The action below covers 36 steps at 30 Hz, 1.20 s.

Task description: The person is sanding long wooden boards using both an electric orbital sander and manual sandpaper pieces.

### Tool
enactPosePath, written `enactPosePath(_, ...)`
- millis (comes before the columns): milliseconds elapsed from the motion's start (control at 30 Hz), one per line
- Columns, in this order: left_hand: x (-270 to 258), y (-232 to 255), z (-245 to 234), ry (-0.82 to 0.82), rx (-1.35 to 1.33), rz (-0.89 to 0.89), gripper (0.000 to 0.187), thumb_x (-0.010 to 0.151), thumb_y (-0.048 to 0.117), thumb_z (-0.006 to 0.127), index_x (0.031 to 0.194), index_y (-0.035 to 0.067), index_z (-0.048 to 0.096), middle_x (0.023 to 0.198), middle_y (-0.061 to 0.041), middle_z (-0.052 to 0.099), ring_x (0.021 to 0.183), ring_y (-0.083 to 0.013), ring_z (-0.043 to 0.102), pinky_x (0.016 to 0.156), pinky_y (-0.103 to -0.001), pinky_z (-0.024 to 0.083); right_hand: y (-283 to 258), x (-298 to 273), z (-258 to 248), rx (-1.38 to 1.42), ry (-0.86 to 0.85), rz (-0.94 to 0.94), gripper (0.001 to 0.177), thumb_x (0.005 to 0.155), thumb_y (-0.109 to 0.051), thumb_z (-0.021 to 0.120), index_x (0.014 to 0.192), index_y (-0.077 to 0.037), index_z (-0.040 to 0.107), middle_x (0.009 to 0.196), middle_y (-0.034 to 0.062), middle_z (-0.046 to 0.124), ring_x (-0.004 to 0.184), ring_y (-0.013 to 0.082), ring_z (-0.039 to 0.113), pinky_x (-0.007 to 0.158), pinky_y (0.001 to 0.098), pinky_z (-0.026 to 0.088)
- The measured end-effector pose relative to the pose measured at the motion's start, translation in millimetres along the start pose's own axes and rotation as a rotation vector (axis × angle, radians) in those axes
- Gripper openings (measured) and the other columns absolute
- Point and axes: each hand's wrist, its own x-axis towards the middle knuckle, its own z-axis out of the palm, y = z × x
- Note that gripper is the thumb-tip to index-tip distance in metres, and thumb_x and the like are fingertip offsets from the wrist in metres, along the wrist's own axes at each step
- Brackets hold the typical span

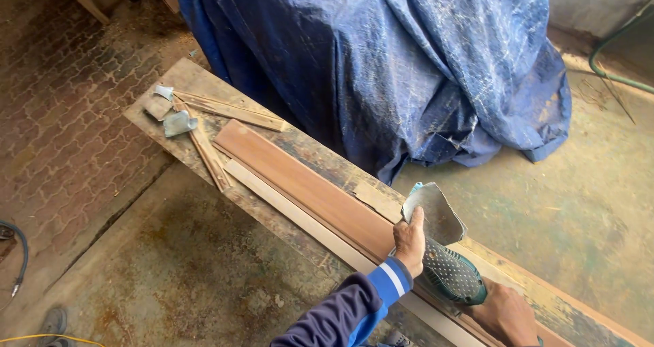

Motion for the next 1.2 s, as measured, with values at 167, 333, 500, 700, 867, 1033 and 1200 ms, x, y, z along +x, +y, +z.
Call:
enactPosePath(167,54.5,45.9,-60.6,0.019,0.009,0.027,0.048,0.096,0.043,0.062,0.11,-0.002,0.07,0.106,-0.009,0.072,0.093,-0.0157,0.062,0.082,-0.031,0.051,-82.6,14.2,-6.9,0.056,0.034,-0.15,0.062,0.066,-0.063,0.082,0.107,-0.018,0.076,0.098,0.0127,0.08,0.094,0.0291,0.078,0.087,0.0436,0.062)
enactPosePath(333,107.1,75.5,-111.0,0.024,0.013,0.103,0.045,0.094,0.043,0.064,0.106,0.0,0.071,0.102,-0.003,0.071,0.09,-0.0121,0.06,0.079,-0.03,0.051,-156.0,8.5,-21.3,0.079,0.092,-0.226,0.057,0.07,-0.057,0.08,0.11,-0.017,0.073,0.093,0.0146,0.078,0.087,0.0311,0.076,0.08,0.0454,0.061)
enactPosePath(500,127.6,114.4,-135.4,0.088,0.182,0.174,0.053,0.094,0.045,0.066,0.111,-0.005,0.071,0.1,-0.002,0.071,0.086,-0.0122,0.057,0.074,-0.032,0.049,-187.3,21.6,-7.9,0.178,0.255,-0.335,0.033,0.07,-0.037,0.077,0.09,-0.011,0.076,0.084,0.0214,0.074,0.082,0.0399,0.073,0.076,0.0508,0.059)
enactPosePath(700,106.8,112.7,-119.8,-0.029,0.159,0.081,0.054,0.098,0.043,0.061,0.124,-0.005,0.065,0.118,-0.007,0.07,0.102,-0.0158,0.064,0.086,-0.031,0.053,-163.8,14.3,3.0,0.208,0.265,-0.285,0.025,0.07,-0.028,0.072,0.085,-0.009,0.075,0.082,0.0217,0.073,0.081,0.0409,0.072,0.077,0.0501,0.059)
enactPosePath(867,82.1,68.5,-77.0,-0.094,0.125,0.057,0.051,0.098,0.04,0.061,0.129,-0.001,0.063,0.121,-0.005,0.069,0.104,-0.0151,0.063,0.089,-0.03,0.051,-105.2,-9.4,-1.5,0.265,0.258,-0.219,0.033,0.067,-0.032,0.075,0.09,-0.008,0.074,0.082,0.0226,0.073,0.081,0.0415,0.071,0.075,0.0506,0.058)
enactPosePath(1033,46.4,7.1,-17.6,-0.149,0.12,-0.031,0.049,0.098,0.04,0.061,0.124,-0.002,0.066,0.113,-0.004,0.069,0.097,-0.0143,0.062,0.085,-0.031,0.051,-28.1,-30.9,3.8,0.273,0.291,-0.158,0.047,0.067,-0.046,0.081,0.092,-0.007,0.075,0.083,0.0227,0.073,0.082,0.0409,0.072,0.075,0.0501,0.058)
enactPosePath(1200,18.5,-70.1,36.3,-0.181,0.191,-0.078,0.047,0.102,0.044,0.063,0.1,-0.003,0.068,0.086,-0.003,0.059,0.079,-0.0148,0.051,0.07,-0.033,0.045,44.9,-56.0,-1.8,0.3,0.189,0.006,0.055,0.067,-0.058,0.081,0.09,-0.009,0.077,0.088,0.017,0.075,0.088,0.0359,0.073,0.079,0.0493,0.058)
